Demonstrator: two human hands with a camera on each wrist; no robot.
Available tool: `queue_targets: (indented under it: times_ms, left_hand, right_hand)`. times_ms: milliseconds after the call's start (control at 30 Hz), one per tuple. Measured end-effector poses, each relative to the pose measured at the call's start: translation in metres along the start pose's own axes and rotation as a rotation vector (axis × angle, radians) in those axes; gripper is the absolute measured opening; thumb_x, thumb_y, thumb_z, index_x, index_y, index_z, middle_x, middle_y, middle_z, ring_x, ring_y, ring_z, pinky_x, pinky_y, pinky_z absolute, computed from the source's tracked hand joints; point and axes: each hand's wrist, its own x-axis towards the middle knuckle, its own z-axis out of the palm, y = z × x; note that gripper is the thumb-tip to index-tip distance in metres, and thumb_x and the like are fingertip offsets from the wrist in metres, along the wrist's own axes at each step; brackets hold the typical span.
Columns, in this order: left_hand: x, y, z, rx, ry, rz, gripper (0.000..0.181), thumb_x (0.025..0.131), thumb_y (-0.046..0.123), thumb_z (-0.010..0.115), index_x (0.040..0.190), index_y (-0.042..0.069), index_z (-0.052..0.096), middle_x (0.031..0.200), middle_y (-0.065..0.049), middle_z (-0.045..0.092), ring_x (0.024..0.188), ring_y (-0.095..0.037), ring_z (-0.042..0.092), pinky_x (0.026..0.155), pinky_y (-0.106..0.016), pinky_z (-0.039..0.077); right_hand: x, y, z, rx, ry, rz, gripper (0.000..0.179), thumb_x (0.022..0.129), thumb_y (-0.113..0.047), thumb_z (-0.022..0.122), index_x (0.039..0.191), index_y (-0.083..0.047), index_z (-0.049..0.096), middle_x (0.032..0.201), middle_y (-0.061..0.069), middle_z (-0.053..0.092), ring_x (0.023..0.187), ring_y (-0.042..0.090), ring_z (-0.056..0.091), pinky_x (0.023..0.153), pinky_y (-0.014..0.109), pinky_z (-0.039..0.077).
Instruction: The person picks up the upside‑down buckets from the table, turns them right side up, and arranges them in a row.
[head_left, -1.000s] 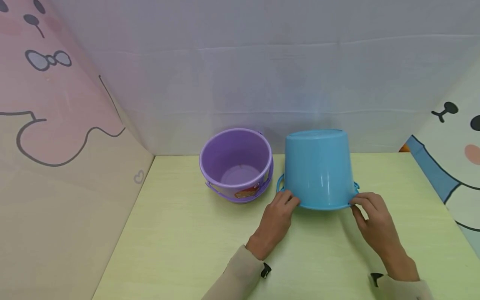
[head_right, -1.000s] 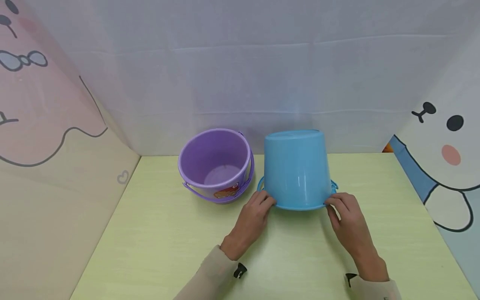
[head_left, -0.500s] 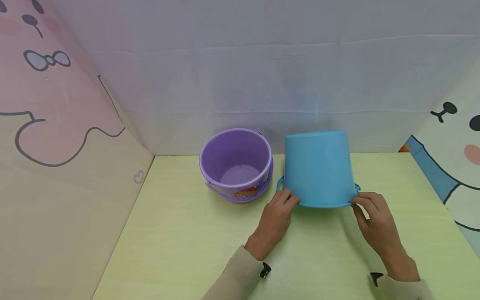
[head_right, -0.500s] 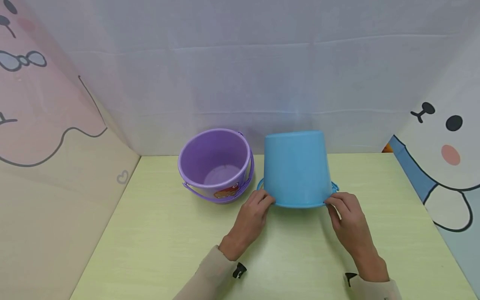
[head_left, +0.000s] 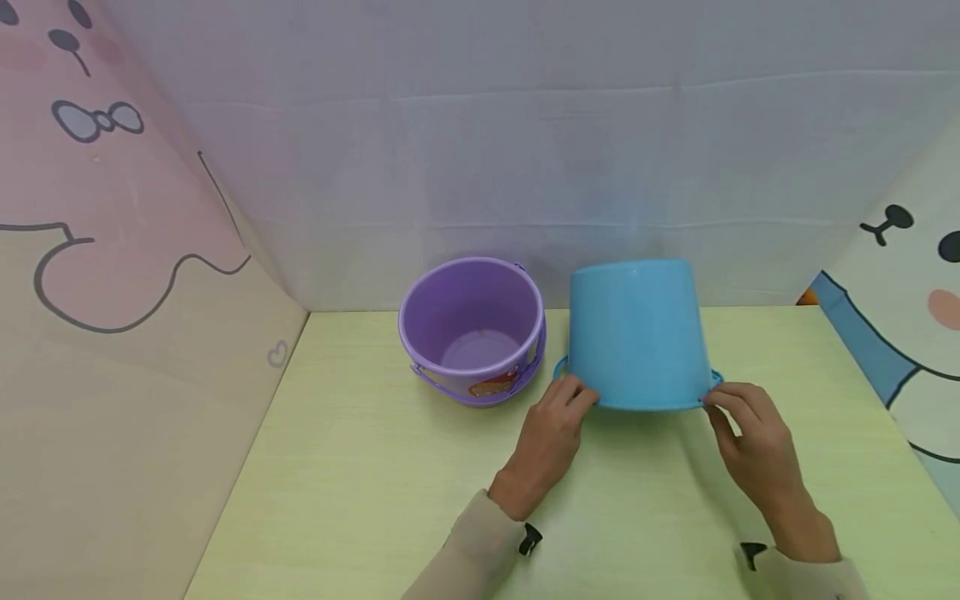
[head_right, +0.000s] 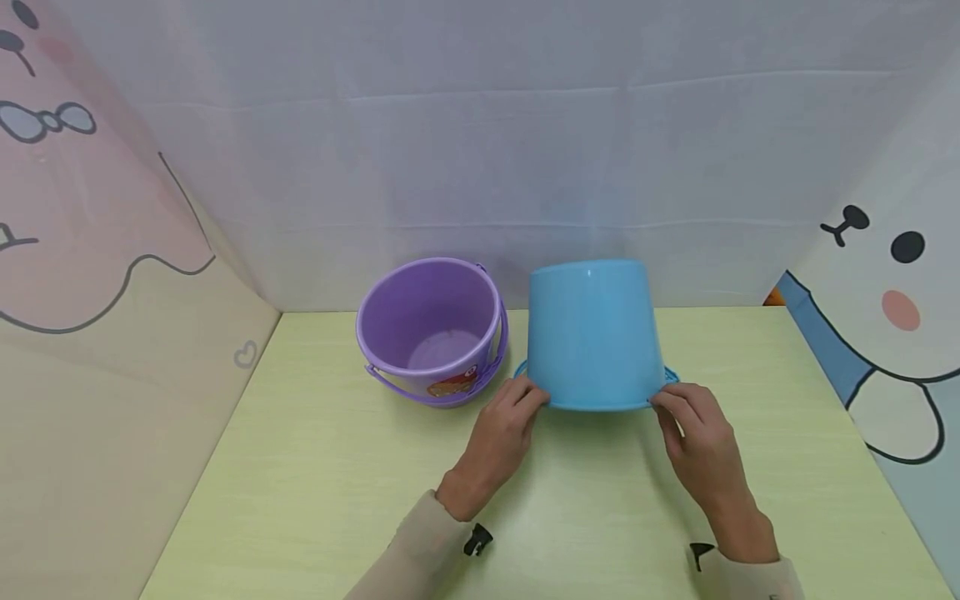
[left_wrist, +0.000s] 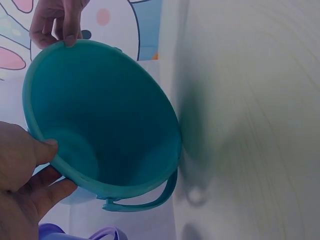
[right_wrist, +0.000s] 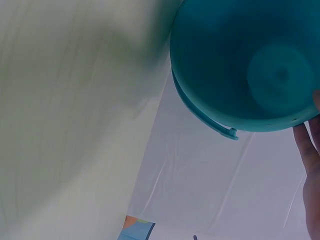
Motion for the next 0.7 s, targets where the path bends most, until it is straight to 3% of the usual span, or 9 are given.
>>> queue_targets:
  times_ms: [700]
  left_hand:
    - [0.009,-0.002,-0.010,-0.040,0.016,-0.014,0.019,0.099,-0.009,0.066,0.105,0.008,0.074,0.101,-0.004,0.064,0.091,-0.017,0.062,0.074,-0.020,0.057]
  right_hand:
    - [0.012,-0.006,-0.003,-0.059,0.012,0.020,0.052,0.114,-0.032,0.049,0.096,0.014,0.067,0.094,0.029,0.065,0.089,0.041,0.061,0.111,0.005,0.033]
